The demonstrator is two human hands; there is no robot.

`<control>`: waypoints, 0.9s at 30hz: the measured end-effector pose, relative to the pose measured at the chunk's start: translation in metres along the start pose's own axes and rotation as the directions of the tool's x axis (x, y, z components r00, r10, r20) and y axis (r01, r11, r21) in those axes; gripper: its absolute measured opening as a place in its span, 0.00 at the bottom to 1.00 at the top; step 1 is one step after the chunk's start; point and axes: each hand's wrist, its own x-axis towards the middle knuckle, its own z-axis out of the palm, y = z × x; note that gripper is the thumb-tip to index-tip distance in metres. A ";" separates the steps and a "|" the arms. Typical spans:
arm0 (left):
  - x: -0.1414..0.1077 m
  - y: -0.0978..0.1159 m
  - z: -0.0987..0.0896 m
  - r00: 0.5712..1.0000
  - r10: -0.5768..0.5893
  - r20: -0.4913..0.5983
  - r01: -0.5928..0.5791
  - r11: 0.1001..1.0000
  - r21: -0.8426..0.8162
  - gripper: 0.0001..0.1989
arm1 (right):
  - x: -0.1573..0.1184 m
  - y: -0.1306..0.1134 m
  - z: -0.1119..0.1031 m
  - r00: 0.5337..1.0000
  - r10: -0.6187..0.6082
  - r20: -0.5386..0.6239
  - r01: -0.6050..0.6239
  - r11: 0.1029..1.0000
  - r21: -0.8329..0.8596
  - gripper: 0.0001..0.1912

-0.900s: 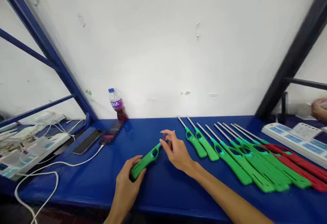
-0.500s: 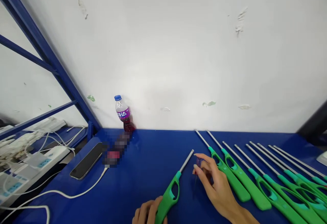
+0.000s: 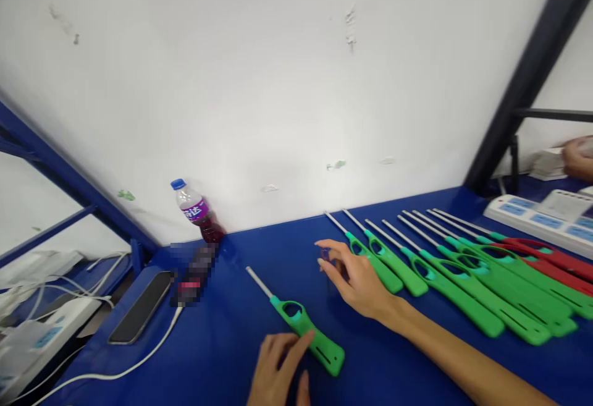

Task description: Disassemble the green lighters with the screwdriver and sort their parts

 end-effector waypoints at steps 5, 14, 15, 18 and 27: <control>0.038 -0.007 -0.010 0.963 0.244 0.113 -0.251 0.966 0.055 0.33 | -0.003 -0.004 -0.005 0.997 -0.044 -0.058 0.045 0.999 0.012 0.17; 0.072 -0.032 0.008 0.984 0.154 0.085 -0.160 0.985 0.071 0.16 | -0.010 -0.006 -0.011 0.982 -0.096 -0.163 0.111 0.990 0.088 0.17; 0.073 -0.034 0.010 0.987 0.142 0.077 -0.148 0.986 0.073 0.16 | -0.011 -0.005 -0.010 0.983 -0.099 -0.157 0.115 0.989 0.098 0.17; 0.073 -0.036 0.011 0.989 0.127 0.076 -0.133 0.988 0.075 0.15 | -0.014 -0.003 -0.006 0.985 -0.111 -0.129 0.127 0.984 0.123 0.16; 0.078 -0.040 0.009 0.983 0.132 0.129 -0.135 0.991 0.011 0.16 | -0.017 0.004 -0.001 0.993 -0.101 -0.058 0.108 0.986 0.128 0.20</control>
